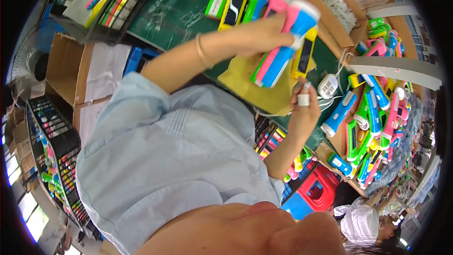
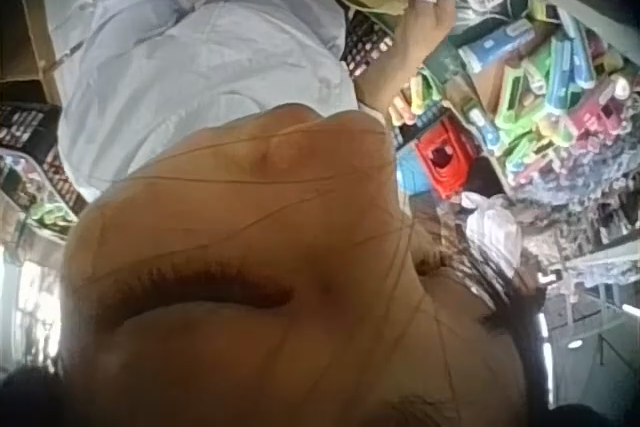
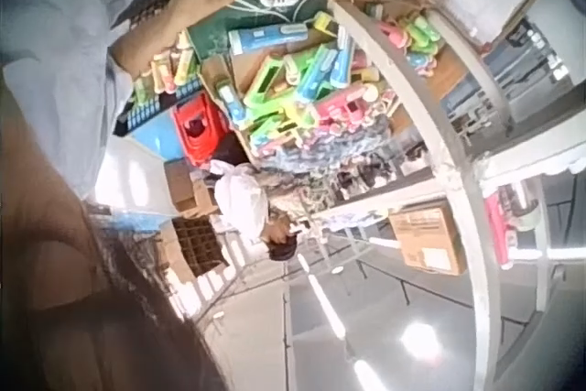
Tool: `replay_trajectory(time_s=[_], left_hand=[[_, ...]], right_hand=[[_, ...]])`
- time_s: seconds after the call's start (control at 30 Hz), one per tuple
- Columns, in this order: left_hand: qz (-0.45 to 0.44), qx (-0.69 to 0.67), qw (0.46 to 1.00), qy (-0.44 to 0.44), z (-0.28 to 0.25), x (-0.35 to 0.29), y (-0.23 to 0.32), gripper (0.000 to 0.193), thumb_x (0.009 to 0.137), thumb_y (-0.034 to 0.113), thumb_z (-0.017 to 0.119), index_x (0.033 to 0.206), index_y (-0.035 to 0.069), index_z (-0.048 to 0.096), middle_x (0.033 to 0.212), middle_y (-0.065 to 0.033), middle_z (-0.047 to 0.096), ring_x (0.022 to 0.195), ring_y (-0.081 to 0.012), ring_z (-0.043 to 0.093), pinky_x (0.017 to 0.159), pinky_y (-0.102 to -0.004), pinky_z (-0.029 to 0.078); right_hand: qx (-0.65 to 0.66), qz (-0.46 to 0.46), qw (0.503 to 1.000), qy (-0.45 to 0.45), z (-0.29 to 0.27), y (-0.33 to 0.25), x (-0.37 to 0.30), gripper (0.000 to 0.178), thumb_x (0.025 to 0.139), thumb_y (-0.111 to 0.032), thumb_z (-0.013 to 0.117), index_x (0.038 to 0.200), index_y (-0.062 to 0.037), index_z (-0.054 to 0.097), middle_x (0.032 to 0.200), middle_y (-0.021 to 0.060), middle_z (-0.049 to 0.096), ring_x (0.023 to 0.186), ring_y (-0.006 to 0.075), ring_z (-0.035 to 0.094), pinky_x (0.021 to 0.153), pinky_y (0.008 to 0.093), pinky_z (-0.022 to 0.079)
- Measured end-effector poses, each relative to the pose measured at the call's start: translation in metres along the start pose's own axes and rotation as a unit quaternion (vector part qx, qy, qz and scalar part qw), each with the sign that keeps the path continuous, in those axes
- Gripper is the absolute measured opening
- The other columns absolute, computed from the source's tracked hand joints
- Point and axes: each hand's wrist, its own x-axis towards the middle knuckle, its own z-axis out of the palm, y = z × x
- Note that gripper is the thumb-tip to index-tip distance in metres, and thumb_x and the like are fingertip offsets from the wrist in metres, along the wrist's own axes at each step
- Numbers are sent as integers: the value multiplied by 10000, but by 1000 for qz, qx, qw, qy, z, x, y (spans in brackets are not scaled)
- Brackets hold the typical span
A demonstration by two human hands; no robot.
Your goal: Testing the light functionality and wiping clean various colorful plastic flashlights on an assembly line.
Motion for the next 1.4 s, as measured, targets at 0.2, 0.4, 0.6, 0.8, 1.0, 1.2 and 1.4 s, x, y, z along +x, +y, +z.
replay_trajectory(time_s=[0.2, 0.4, 0.6, 0.8, 1.0, 1.2, 1.4], left_hand=[[166, 450, 848, 226, -19, 37, 34, 794, 711, 187, 679, 1233, -92, 150, 1117, -369, 351, 932, -487, 489, 782, -466, 453], [13, -17, 999, 25, -42, 53, 11, 414, 771, 264, 670, 1007, -33, 503, 982, -141, 573, 861, -227, 586, 743, -367, 484], [-67, -182, 979, -65, -27, 3, -6, 436, 885, 272, 514, 1220, 9, 420, 1095, -130, 556, 974, -192, 565, 864, -327, 461], [-19, -18, 999, 33, -7, -9, -8, 424, 867, 354, 548, 1127, 26, 479, 946, -81, 565, 810, -112, 561, 691, -257, 486], [218, -13, 971, -96, -12, -21, -5, 401, 891, 332, 478, 1112, -3, 477, 888, -116, 563, 769, -164, 570, 674, -286, 482], [134, -248, 959, -11, -9, -29, -14, 435, 909, 407, 431, 1111, 21, 432, 886, -120, 570, 720, -191, 583, 661, -311, 499], [264, 35, 954, -134, -13, -50, -36, 549, 694, 361, 738, 1052, 3, 525, 887, -111, 569, 799, -223, 560, 706, -329, 473]], right_hand=[[28, -57, 998, -9, 6, -6, 18, 215, 850, -112, 585, 1010, 29, 611, 813, 15, 566, 646, 42, 443, 547, 171, 324], [-54, -109, 993, -4, 20, -11, 28, 148, 829, -86, 608, 932, 19, 616, 824, 23, 593, 692, 66, 501, 607, 191, 397], [-372, -384, 844, -35, 54, -42, 28, 139, 691, 17, 629, 822, -14, 596, 735, 111, 537, 683, 266, 547, 607, 303, 427], [-389, -445, 779, -207, 43, -51, 42, 210, 615, 42, 595, 812, -32, 599, 783, 97, 549, 740, 261, 548, 642, 347, 441], [-307, -314, 869, -228, 40, -34, -5, 313, 636, -28, 717, 927, -52, 603, 795, 69, 557, 710, 216, 537, 582, 307, 439], [-301, -635, 687, -185, 28, 23, -13, 239, 558, -57, 666, 793, -70, 629, 756, 21, 525, 657, 168, 505, 538, 273, 386], [-214, -351, 905, -110, 47, 14, -16, 479, 552, -142, 776, 949, 4, 550, 709, 84, 478, 597, 244, 464, 542, 305, 375]])
